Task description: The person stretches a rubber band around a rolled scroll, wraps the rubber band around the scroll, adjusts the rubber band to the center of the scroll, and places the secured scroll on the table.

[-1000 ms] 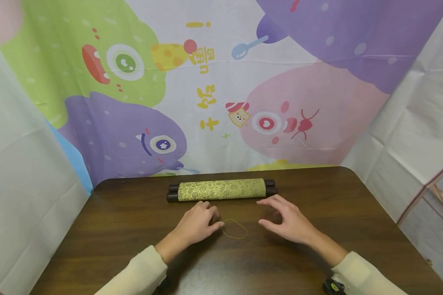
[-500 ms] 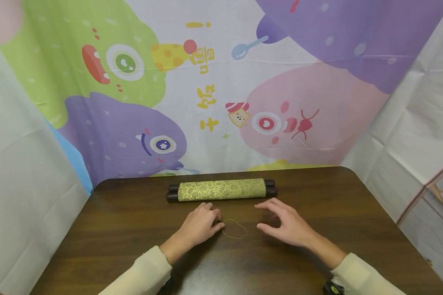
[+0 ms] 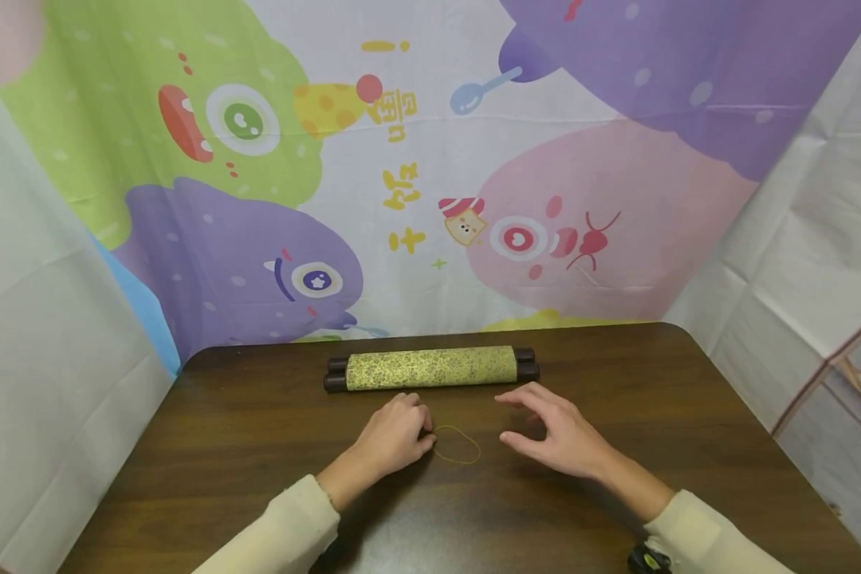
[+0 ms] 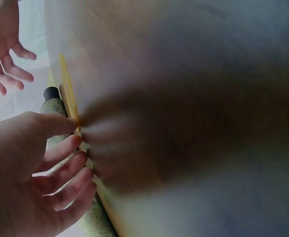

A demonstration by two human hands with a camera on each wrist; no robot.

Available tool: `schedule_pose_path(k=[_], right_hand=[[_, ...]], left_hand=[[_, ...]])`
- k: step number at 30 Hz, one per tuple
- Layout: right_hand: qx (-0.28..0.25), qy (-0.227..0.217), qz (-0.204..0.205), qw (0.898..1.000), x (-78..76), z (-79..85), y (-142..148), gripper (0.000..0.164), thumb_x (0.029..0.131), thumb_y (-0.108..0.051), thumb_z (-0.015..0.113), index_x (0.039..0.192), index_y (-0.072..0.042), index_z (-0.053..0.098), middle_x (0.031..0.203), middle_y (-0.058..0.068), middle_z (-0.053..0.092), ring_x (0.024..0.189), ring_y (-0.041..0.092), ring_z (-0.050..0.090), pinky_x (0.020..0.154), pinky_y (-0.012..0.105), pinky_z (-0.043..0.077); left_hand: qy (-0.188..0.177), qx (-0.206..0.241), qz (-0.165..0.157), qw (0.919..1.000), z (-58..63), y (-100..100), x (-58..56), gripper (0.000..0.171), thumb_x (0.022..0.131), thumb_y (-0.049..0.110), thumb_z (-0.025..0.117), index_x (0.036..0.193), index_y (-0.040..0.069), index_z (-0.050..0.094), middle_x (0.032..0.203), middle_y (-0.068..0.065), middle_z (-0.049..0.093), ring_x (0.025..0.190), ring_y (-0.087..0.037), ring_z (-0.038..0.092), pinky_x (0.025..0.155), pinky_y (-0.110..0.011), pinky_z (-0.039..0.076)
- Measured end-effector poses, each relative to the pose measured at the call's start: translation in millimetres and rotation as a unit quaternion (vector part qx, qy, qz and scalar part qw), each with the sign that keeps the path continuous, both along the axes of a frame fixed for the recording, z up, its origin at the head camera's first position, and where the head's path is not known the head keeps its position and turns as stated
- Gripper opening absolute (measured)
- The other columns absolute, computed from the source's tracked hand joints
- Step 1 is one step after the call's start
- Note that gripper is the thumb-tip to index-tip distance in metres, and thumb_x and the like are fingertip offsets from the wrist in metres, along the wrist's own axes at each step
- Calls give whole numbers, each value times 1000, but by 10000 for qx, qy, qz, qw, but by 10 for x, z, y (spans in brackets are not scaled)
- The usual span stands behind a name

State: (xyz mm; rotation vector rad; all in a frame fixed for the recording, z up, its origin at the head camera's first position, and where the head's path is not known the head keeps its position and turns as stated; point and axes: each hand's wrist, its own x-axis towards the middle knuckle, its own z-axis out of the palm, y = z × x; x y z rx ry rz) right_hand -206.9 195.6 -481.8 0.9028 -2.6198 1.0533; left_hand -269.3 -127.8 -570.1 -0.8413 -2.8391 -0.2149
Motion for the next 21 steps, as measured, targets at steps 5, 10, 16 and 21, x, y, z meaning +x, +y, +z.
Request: schedule_pose_path(k=[5,10,16,21], right_hand=[[-41,-20,11,10000,-2,31,-6,46,99,-27,86,143,-22,73,137,8,76,118,31,78,92,42,68],[-46,-11,13,10000,-7,33,-9,46,99,-27,86,143,-23,73,137,7,76,119,31,79,93,43,68],[-37,25,13,10000,-1,13,-10,46,98,-28,86,142,-23,73,137,4,76,119,30,79,93,42,68],[-12,29,14,10000,3,3,-11,46,98,-27,86,142,-23,73,136,4,76,117,30,79,93,41,68]], left_hand=[[28,182,111,9998,2,48,24,5,92,31,85,91,27,83,97,8,70,92,-13,65,78,-30,62],[27,202,207,9996,16,72,35,3,88,26,83,85,29,83,94,10,69,89,-12,65,73,-30,61],[-90,86,318,9994,25,82,22,7,88,27,82,82,31,81,94,10,68,88,-12,63,66,-32,59],[-156,-8,309,9994,16,83,23,7,88,29,82,82,32,80,94,10,66,86,-11,60,63,-30,56]])
